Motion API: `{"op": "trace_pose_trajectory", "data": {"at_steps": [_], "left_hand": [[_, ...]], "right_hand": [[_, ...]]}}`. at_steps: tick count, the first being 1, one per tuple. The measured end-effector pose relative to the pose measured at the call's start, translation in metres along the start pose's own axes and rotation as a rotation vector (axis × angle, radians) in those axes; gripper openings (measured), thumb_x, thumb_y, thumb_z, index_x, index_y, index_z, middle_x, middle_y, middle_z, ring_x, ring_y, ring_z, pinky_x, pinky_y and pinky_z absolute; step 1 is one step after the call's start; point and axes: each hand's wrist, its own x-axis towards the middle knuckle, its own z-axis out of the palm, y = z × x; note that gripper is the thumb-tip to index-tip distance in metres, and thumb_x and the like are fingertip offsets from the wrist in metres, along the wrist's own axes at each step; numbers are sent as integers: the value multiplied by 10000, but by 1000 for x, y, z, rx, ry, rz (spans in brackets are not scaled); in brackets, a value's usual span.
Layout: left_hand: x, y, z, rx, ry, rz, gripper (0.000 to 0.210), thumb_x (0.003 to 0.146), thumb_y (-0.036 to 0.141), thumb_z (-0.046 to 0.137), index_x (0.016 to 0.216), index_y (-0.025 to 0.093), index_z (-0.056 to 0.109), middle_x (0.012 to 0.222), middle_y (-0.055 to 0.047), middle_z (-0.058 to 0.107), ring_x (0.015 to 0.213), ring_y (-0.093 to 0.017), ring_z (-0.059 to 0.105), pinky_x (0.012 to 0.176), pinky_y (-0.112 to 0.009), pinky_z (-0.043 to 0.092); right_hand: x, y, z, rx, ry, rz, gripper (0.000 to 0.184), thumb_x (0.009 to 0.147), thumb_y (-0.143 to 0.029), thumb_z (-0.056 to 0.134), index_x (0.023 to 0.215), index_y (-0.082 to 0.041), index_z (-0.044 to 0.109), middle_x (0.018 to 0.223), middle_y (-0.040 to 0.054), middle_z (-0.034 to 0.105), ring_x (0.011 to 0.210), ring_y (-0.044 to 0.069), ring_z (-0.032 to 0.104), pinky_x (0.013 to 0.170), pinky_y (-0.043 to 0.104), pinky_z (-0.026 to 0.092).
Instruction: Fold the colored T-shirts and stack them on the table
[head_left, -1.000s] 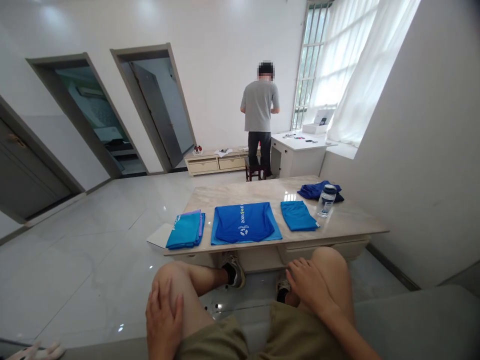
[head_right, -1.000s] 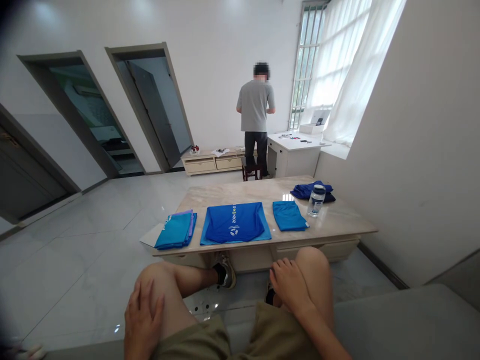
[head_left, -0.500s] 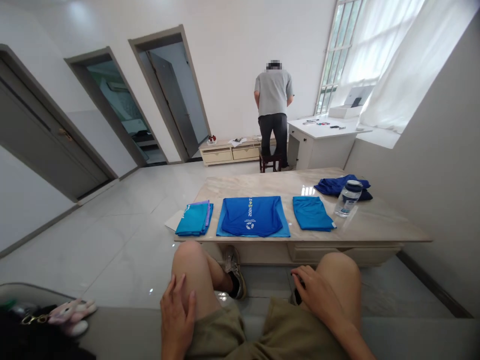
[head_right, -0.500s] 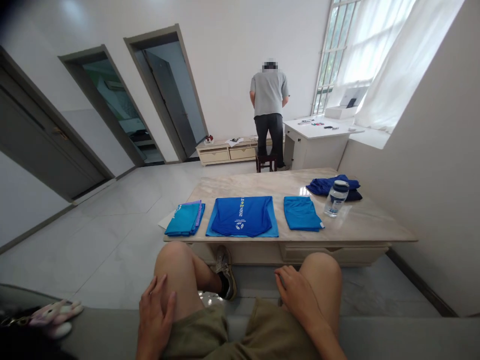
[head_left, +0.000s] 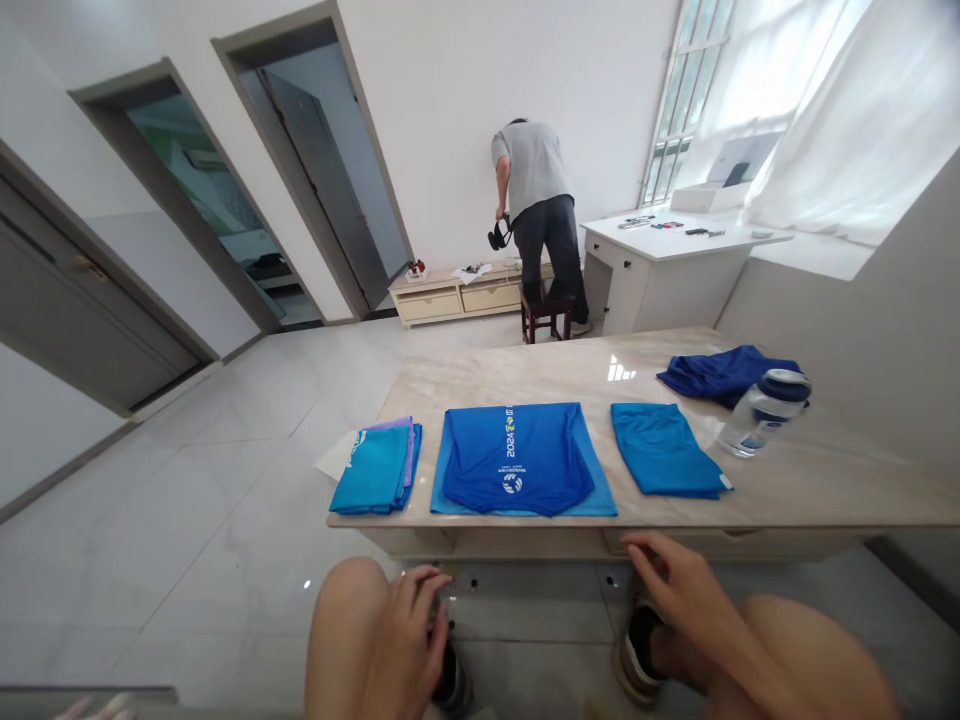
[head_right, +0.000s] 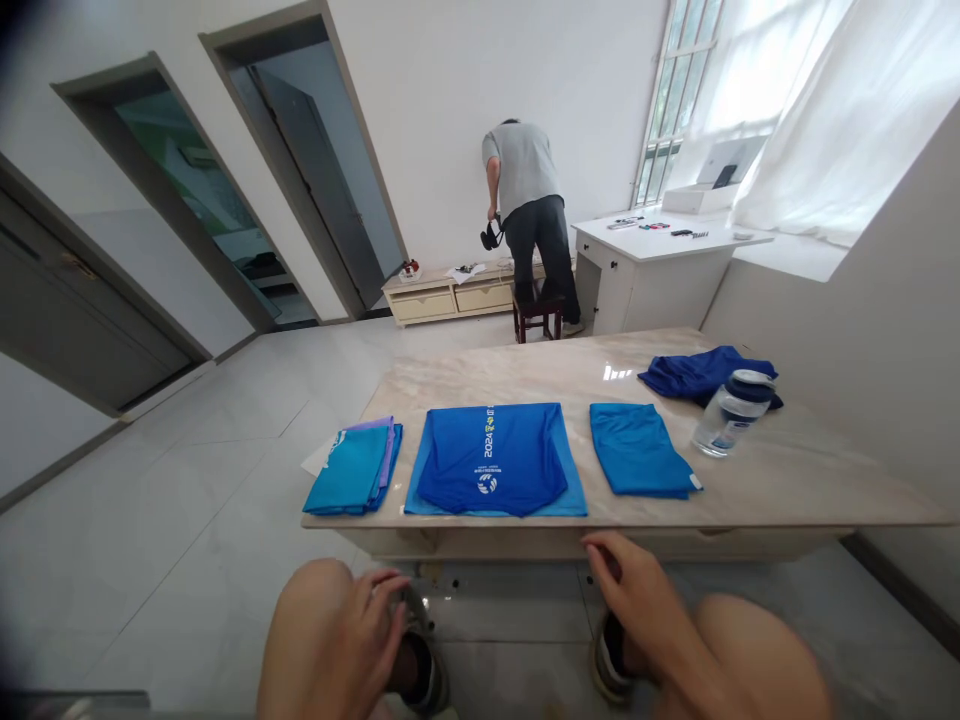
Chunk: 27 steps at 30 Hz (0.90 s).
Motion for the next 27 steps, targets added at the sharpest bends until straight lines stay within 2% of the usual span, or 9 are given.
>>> {"op": "trace_pose_trajectory", "data": {"at_steps": [3,6,9,12,14,17,21,24,27], "left_hand": [[71,10,29,-117,-189,170,285,1074,95,534,1098,253,771,1066,-72,805,977,-243,780,864,-383,628],[149,17,67,-87,-398,392,165,1033,102,656,1063,229,756,980,-49,802,907,-245,778,791,-354,582],[215,15,104,-27,-521,537,95,1067,142,673,1073,207,741,930,-41,793,828,-236,764,695,-341,521],[254,6,130,-36,-445,582,112,1076,155,655,1154,205,716,942,-50,777,846,-249,756,696,-356,517],[262,-1,142,-51,-331,569,217,1051,144,661,1256,201,703,950,-55,774,845,-257,748,696,-372,530],[253,-12,160,-40,-178,489,389,978,91,668,1355,182,689,990,-78,798,859,-265,754,730,-391,576],[234,-19,177,-8,-117,432,459,876,62,680,1318,182,710,986,-84,802,860,-271,762,740,-384,600],[229,-16,171,40,-139,406,500,868,25,683,1334,204,713,1043,-66,810,916,-268,776,790,-375,618],[223,-10,152,83,-164,355,413,932,10,669,1276,230,731,1044,-34,799,930,-257,773,800,-371,623]], "right_hand": [[109,-2,6,-20,-84,-52,374,1042,-485,565,945,-239,829,822,75,846,729,285,812,666,371,609],[191,-5,27,-132,-22,-71,342,1042,-405,533,857,-236,766,747,44,807,683,251,788,638,327,557],[221,1,57,-321,69,-150,277,1070,-309,541,893,-243,742,793,39,806,702,234,779,634,314,539],[219,14,76,-452,68,-240,210,1098,-281,562,994,-269,743,899,46,828,774,253,806,662,347,573],[217,25,82,-493,61,-242,197,1119,-299,553,1048,-285,736,936,44,836,779,262,818,641,366,584],[220,40,86,-516,33,-237,206,1134,-305,534,1077,-295,731,950,39,844,784,260,835,670,378,620],[228,47,84,-529,22,-210,252,1144,-303,502,1070,-287,742,974,49,856,833,256,851,717,365,635],[231,42,70,-528,41,-139,297,1159,-346,476,1078,-268,751,997,64,860,799,255,837,664,351,589],[224,37,50,-500,27,-30,333,1147,-379,461,1053,-256,756,990,85,857,745,258,802,632,348,524]]}}
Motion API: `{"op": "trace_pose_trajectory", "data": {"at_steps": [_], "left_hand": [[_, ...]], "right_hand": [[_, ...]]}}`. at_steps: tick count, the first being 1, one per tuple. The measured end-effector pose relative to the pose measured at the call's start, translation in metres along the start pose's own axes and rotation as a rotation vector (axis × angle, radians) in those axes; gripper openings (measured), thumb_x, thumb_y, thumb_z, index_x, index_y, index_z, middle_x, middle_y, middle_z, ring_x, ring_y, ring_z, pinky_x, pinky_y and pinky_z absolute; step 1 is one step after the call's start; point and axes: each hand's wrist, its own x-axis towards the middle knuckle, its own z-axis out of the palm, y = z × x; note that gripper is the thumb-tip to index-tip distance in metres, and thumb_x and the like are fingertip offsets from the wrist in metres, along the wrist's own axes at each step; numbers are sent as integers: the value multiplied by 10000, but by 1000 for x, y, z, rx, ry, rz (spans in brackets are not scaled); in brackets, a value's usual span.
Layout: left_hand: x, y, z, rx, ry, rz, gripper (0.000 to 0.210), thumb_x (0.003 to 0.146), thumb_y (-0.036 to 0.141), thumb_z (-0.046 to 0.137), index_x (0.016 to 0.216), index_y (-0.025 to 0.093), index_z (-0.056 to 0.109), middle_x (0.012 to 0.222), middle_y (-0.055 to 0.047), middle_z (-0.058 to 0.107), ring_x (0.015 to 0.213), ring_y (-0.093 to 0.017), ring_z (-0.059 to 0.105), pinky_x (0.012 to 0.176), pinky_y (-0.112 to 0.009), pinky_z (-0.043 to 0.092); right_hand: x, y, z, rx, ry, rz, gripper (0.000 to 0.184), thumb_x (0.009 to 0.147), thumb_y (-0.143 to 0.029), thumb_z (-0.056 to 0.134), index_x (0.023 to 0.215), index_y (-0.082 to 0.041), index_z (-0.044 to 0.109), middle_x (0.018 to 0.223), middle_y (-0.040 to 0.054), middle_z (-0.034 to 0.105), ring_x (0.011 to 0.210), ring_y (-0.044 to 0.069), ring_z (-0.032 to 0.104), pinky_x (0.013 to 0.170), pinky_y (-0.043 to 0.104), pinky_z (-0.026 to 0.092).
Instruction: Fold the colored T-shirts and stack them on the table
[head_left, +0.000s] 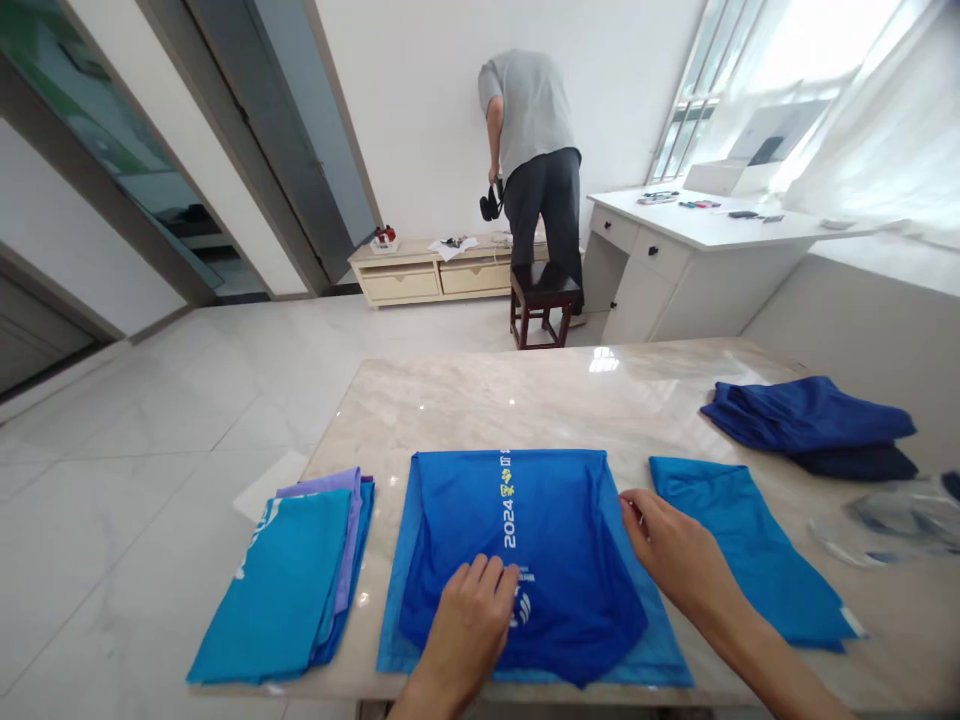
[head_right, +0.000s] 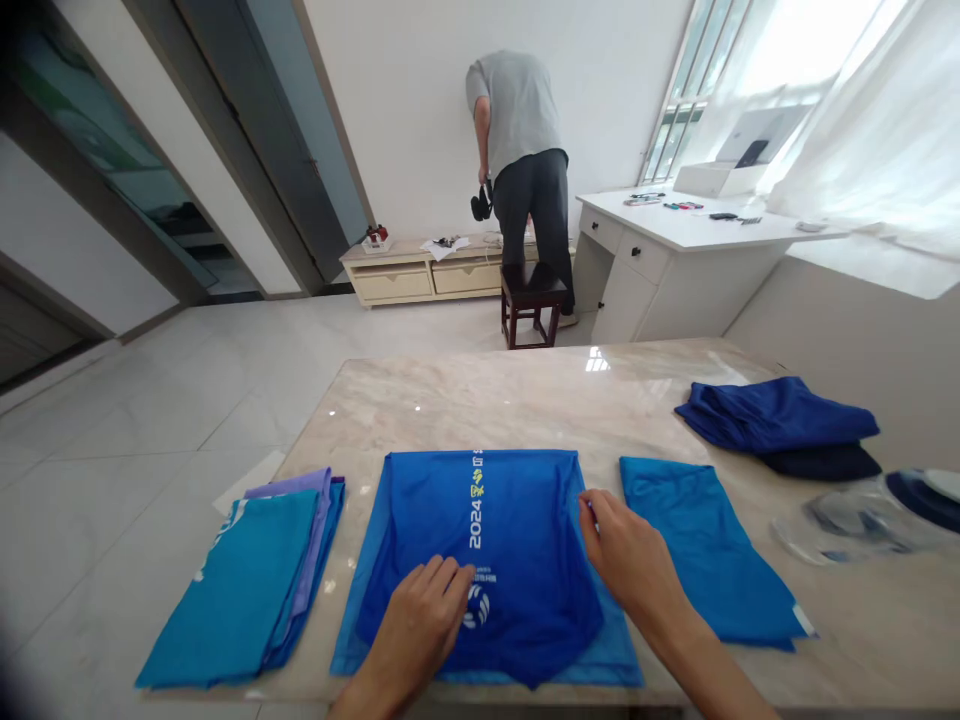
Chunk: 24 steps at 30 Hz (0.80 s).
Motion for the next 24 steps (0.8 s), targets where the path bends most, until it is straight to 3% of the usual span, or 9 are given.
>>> {"op": "trace_pose_trajectory", "data": {"at_steps": [3,7,11,15,19,22,24], "left_hand": [[-16,8,-15,-22,-15,-66,262,1024,46,660,1169,245,750,981,-11,777,889,-247,764,773,-366,616],[-35,12,-14,-120,-11,-116,200,1070,79,657,1112,241,767,996,-18,796,919,-229,778,811,-347,620],[-36,14,-2,-227,-47,-153,183,1081,100,645,1083,230,774,1023,-35,807,974,-240,785,870,-361,627],[-19,25,5,-346,-97,-178,180,1114,156,601,1147,225,763,1104,-68,797,1046,-269,772,953,-417,629],[6,55,12,-559,-189,-270,233,1105,236,667,1333,207,707,1272,-115,767,1193,-293,763,1075,-458,618],[28,82,17,-675,-314,-393,516,1012,421,844,1431,183,662,1367,-165,741,1266,-346,750,1105,-490,610],[44,95,20,-708,-391,-487,640,938,515,914,1417,171,665,1392,-193,737,1326,-387,726,1128,-507,589]], "right_hand": [[-14,9,-15,28,-30,73,355,1130,-373,440,993,-248,743,960,104,843,811,287,794,709,366,511],[-37,17,-20,25,-134,152,325,1107,-280,455,984,-216,749,1031,146,847,954,310,808,823,378,519],[-57,10,-7,-10,-315,220,278,1133,-247,512,1135,-141,769,1182,207,837,1126,325,806,924,364,535],[-59,4,11,-55,-393,256,288,1102,-319,680,1239,-75,749,1279,295,800,1233,384,780,993,393,557],[-45,8,29,94,-437,366,273,983,-227,791,1226,-113,744,1097,207,841,1088,343,807,929,372,572],[-40,6,41,386,-489,468,212,901,-257,834,1073,-165,750,912,113,822,901,289,800,807,348,577],[-41,1,47,648,-519,539,279,840,-346,884,1019,-183,745,860,77,807,820,265,784,740,338,586]]}}
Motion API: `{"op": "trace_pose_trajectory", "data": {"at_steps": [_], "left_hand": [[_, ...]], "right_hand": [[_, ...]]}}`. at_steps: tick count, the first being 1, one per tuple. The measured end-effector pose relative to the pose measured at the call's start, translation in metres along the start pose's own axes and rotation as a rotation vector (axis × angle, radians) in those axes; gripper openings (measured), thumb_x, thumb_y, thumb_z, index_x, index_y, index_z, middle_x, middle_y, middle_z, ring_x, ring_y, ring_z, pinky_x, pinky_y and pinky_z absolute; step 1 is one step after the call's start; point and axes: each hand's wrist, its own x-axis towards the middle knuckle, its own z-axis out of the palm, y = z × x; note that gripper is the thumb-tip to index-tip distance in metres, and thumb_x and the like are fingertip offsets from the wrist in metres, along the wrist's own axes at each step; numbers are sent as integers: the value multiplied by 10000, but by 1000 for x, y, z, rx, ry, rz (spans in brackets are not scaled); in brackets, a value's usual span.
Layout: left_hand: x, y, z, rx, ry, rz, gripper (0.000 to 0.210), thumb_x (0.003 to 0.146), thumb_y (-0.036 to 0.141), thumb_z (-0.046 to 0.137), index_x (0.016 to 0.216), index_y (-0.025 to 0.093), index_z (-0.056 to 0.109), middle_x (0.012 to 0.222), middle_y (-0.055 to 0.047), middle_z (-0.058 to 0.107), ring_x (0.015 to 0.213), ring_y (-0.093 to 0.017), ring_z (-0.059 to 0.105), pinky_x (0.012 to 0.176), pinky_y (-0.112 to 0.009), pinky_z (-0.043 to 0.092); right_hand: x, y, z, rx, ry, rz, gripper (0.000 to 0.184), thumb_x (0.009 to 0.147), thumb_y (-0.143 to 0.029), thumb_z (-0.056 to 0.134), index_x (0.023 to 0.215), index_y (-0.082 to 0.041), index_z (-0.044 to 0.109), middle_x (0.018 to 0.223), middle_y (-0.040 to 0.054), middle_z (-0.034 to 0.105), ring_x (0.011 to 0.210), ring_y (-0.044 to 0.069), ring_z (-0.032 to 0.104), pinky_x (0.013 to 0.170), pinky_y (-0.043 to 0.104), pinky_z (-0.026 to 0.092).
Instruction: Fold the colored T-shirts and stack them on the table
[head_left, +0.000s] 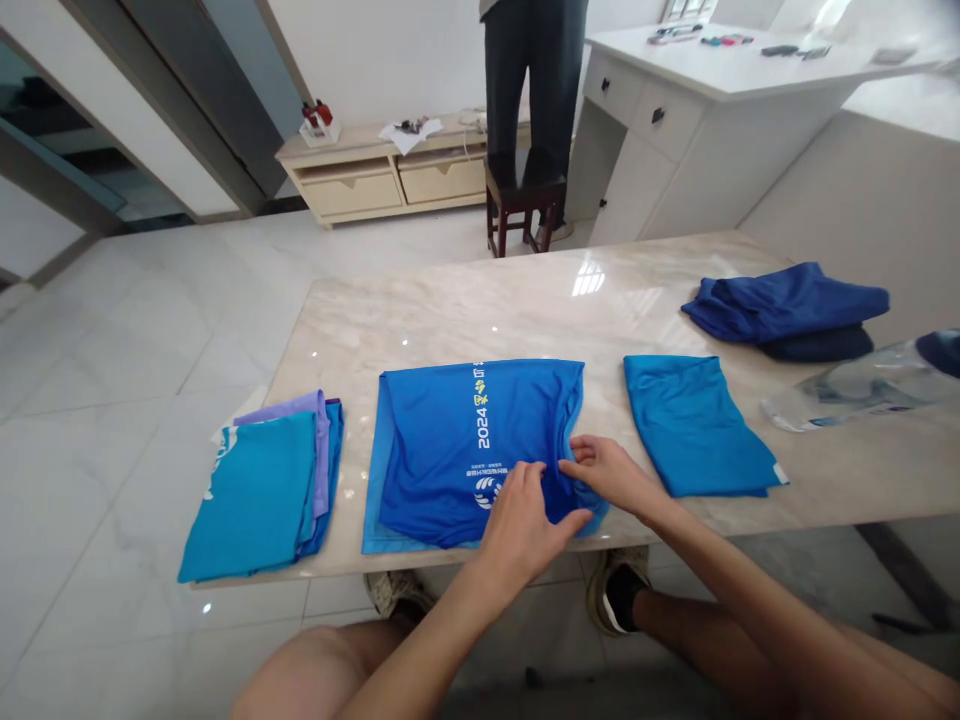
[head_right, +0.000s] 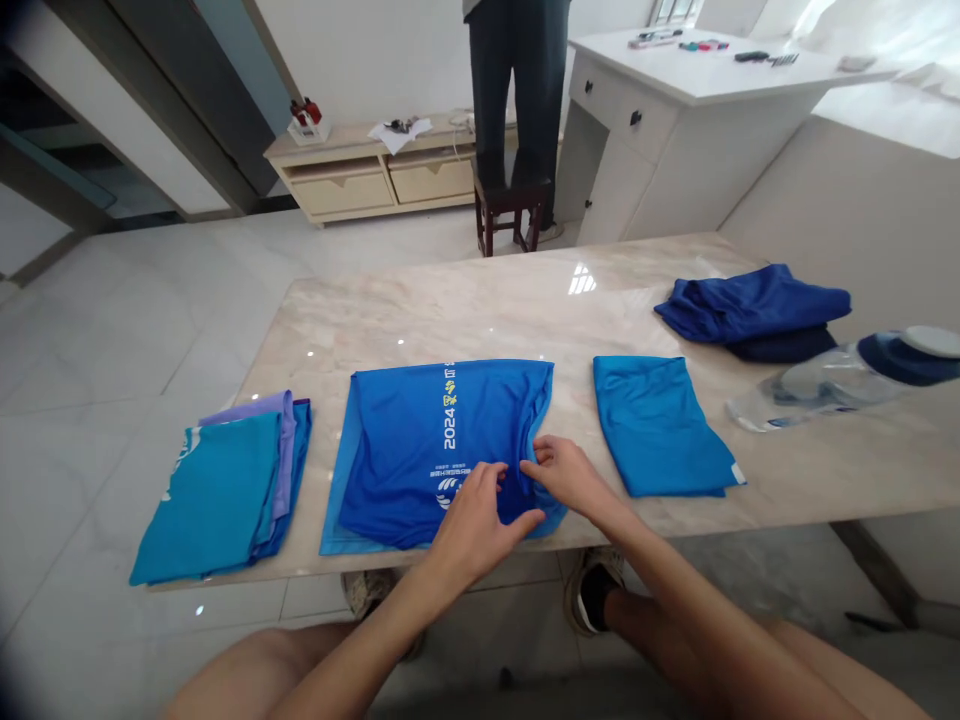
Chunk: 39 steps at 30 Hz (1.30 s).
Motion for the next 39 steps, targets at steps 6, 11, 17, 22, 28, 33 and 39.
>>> {"op": "trace_pose_trajectory", "data": {"at_steps": [6,11,17,22,28,33,39], "left_hand": [[36,21,-4,-10,-76,-222,117,1034,264,695,1122,195,730,1144,-164,828,1093,-349,793,928,-396,548],[27,36,-8,-246,-66,-192,146,908,179,720,844,245,605,848,-33,755,826,-233,697,760,-329,414],[1,46,0,-532,-199,-138,277,878,171,676,686,229,485,666,53,524,696,-142,489,673,-305,309],[-15,27,-6,-685,-167,-276,173,817,80,592,739,227,548,721,35,589,757,-165,556,711,-291,390],[-46,-5,-28,-731,-40,-320,169,900,158,677,1048,232,643,917,7,728,854,-188,649,788,-285,486],[-63,-30,-52,-579,-9,-300,188,1007,351,675,874,223,641,842,-8,702,841,-209,642,799,-317,461],[-76,-65,-77,-546,-39,-381,272,1016,244,535,744,237,542,712,24,557,748,-182,552,697,-311,355]], "right_hand": [[-2,-6,-4,360,-128,62,613,758,-794,897,858,-203,768,846,92,809,835,272,796,825,399,687],[6,-8,-27,436,-41,351,626,859,-825,810,811,-205,739,804,133,789,691,260,753,658,392,672],[12,-12,-39,149,402,201,489,832,-542,880,632,-255,538,567,-9,550,556,148,478,460,270,370],[5,-58,-37,-23,448,-64,442,888,-557,812,655,-256,589,591,22,596,594,187,530,495,300,372],[5,-114,11,-233,369,-150,459,997,-499,649,621,-283,499,597,54,611,610,207,556,551,318,362],[17,-130,60,-289,289,-222,353,977,-455,658,704,-289,509,650,48,640,660,223,595,601,323,396],[22,-138,93,-195,209,-233,190,976,-421,686,902,-259,618,767,49,733,710,247,700,630,333,488]]}}
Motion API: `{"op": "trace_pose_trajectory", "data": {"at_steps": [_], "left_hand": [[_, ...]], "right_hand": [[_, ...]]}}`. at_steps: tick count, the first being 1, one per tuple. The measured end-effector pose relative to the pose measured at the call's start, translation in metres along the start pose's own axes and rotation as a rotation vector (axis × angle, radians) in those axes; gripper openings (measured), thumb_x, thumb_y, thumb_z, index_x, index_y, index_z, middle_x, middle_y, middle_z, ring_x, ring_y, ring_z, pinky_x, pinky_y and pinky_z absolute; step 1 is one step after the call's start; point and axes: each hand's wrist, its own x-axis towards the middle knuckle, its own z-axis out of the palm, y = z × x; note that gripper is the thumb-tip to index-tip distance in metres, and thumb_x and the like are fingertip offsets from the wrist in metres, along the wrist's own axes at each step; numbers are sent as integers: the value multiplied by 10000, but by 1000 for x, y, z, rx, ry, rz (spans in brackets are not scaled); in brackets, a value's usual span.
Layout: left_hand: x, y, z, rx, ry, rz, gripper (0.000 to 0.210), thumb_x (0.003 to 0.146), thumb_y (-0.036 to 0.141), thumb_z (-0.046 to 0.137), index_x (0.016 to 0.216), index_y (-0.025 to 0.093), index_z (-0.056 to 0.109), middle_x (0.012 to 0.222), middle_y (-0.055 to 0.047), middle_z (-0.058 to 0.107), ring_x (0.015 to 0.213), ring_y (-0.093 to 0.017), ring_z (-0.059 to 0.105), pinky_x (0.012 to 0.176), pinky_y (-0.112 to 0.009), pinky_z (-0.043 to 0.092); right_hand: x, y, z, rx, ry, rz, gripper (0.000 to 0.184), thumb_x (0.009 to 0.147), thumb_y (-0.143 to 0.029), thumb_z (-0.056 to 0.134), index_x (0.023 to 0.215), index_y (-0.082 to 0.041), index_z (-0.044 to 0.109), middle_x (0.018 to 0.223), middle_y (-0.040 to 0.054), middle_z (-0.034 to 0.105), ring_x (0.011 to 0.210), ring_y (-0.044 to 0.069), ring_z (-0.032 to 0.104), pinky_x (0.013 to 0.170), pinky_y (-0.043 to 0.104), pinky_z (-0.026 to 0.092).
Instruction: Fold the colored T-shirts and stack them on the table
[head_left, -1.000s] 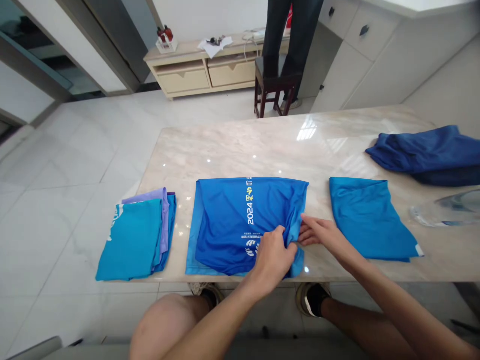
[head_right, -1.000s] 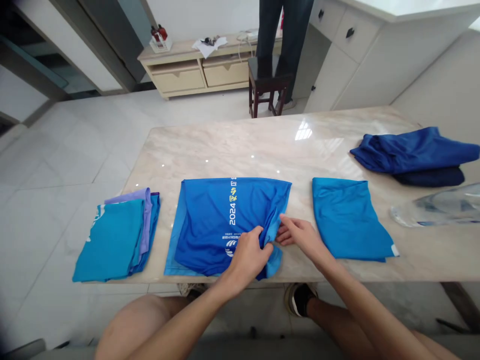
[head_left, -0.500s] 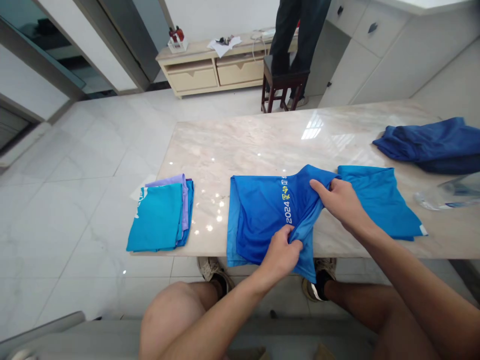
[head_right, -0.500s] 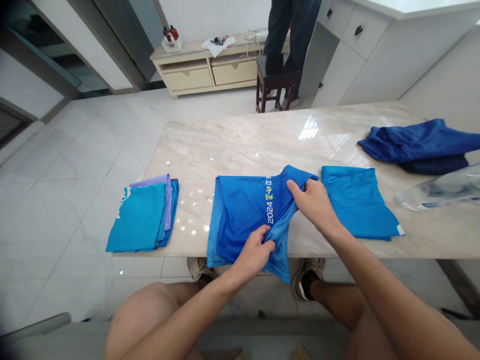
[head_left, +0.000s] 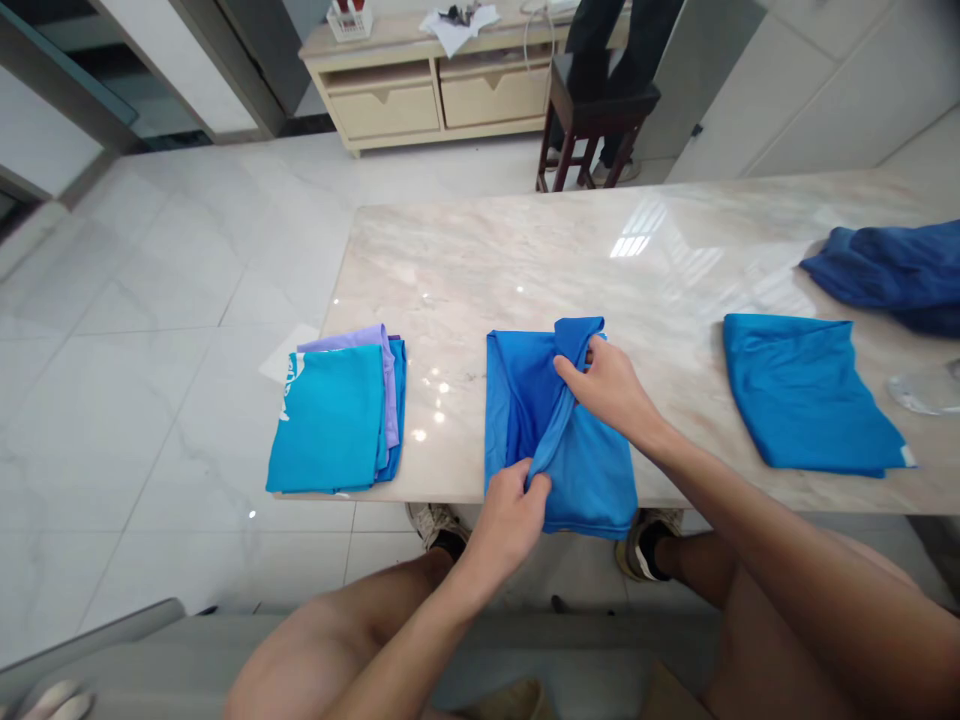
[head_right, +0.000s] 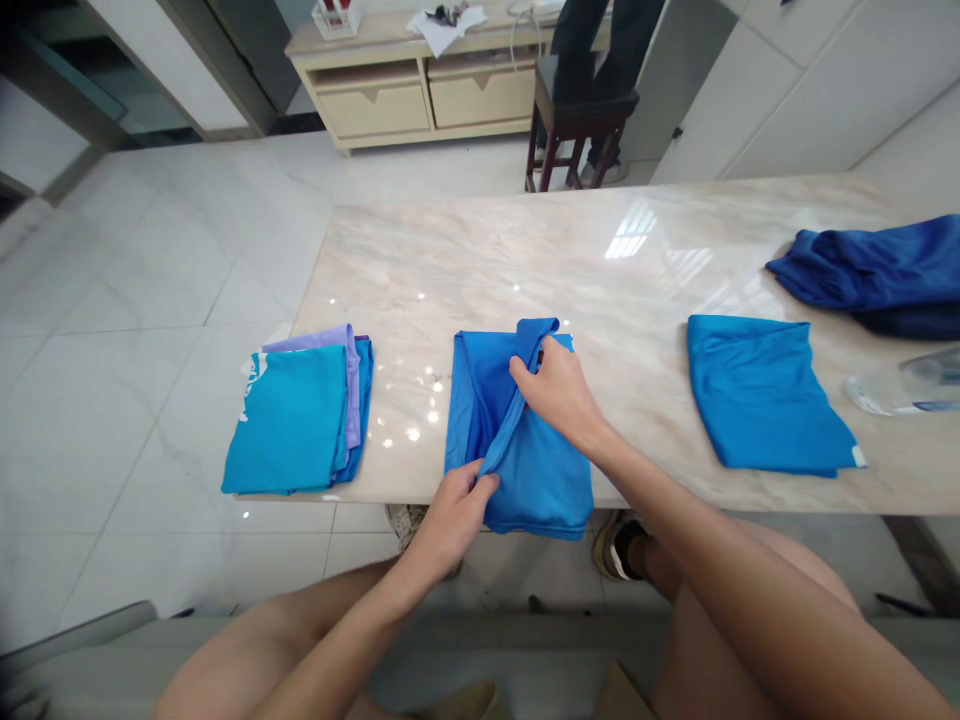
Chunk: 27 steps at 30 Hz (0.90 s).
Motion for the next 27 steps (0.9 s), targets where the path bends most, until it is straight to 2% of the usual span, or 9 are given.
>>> {"op": "trace_pose_trajectory", "data": {"at_steps": [2,4,6,10,14,18,22,27], "left_hand": [[0,-11,-11,12,19,-31,236,997,242,556,761,236,558,710,27,557,737,-181,550,697,-309,360],[0,-24,-20,1,32,-55,178,998,286,593,832,230,622,716,29,576,732,-186,571,711,-305,398],[-1,-36,-25,-47,31,-64,187,1011,381,641,915,224,674,732,22,614,745,-200,617,733,-306,460],[0,-50,-26,-122,37,-29,368,979,574,753,898,229,652,771,-7,683,805,-231,695,761,-321,552],[0,-45,-30,-96,48,3,446,953,638,787,846,235,628,779,-11,705,807,-227,720,754,-312,576],[-3,-40,-51,-25,69,27,409,966,622,763,876,231,682,813,-33,754,801,-242,752,754,-323,587],[0,-42,-74,151,200,7,344,957,573,747,1001,232,752,846,-48,799,793,-264,778,748,-342,584],[20,-21,-75,388,285,24,262,1025,473,704,1113,233,761,883,-60,832,858,-293,813,804,-370,577]], "right_hand": [[-2,-5,7,89,-99,4,178,1002,-404,682,1046,-232,673,825,52,772,677,237,730,638,338,541],[-3,-8,12,193,-208,-3,248,1026,-382,676,1205,-213,705,944,67,825,689,228,775,677,347,607],[-4,-8,12,232,-252,-21,276,1033,-353,684,1261,-207,734,1044,83,855,748,223,813,733,347,649],[-4,-1,4,170,-192,-37,209,1034,-291,677,1180,-188,785,1046,94,865,784,217,828,759,336,660],[-4,8,-9,109,-138,-45,216,1040,-320,691,1167,-180,796,1007,93,858,797,219,828,752,331,659],[-4,20,-28,8,-114,-61,226,1039,-315,669,1154,-177,806,993,94,859,821,237,829,752,339,648],[2,43,-50,-206,-54,-122,247,1029,-256,644,1169,-172,829,997,100,859,893,270,817,889,394,635],[23,74,-57,-420,-44,-308,320,1068,-274,609,1265,-141,822,1218,190,829,1154,364,747,1104,510,572]]}}
